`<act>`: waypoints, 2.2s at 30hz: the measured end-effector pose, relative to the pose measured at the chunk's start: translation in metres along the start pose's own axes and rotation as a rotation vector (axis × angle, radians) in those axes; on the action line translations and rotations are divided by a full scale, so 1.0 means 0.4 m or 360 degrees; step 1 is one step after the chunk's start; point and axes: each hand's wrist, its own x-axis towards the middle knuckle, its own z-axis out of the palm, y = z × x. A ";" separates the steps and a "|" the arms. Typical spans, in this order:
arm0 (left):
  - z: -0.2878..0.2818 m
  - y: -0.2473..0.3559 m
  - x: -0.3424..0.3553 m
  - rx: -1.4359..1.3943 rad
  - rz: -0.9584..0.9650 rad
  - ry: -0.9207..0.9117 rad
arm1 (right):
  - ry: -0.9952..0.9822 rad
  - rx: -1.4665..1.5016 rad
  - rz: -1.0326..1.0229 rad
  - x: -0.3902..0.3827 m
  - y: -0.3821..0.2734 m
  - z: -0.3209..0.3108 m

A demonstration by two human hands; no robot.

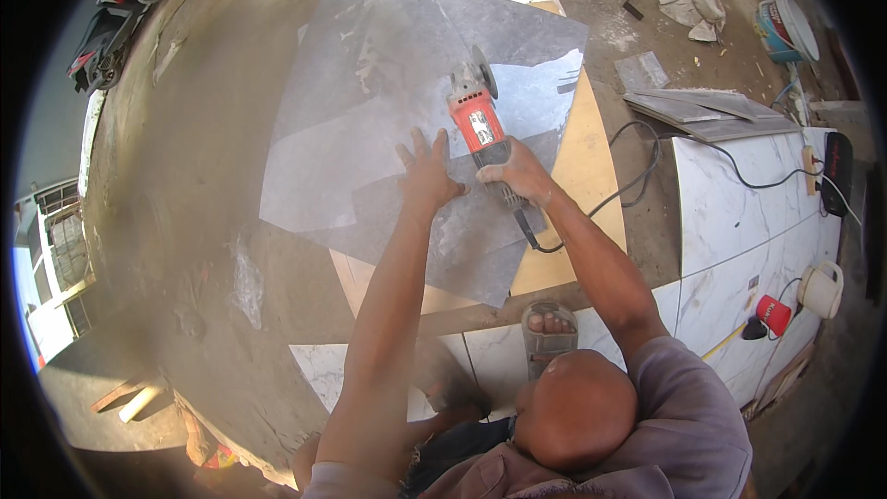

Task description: The person measures a tile using a measuring tape, marks a line, and then cuts a smaller square out of a corner of the tile using an angle grinder.

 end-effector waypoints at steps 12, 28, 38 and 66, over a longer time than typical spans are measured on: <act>-0.001 0.004 0.001 0.0000 -0.0011 -0.0005 | 0.0016 -0.0033 -0.0014 -0.013 0.037 -0.003; 0.000 0.004 0.005 -0.0002 -0.0025 -0.0029 | 0.0072 -0.0092 -0.0016 -0.051 0.033 -0.002; 0.005 0.000 0.008 -0.0030 -0.0005 -0.0024 | 0.0004 -0.0031 -0.0056 -0.063 0.080 -0.004; -0.004 0.005 0.002 -0.0047 -0.0018 -0.0039 | 0.0010 -0.0122 -0.0096 -0.137 0.077 -0.008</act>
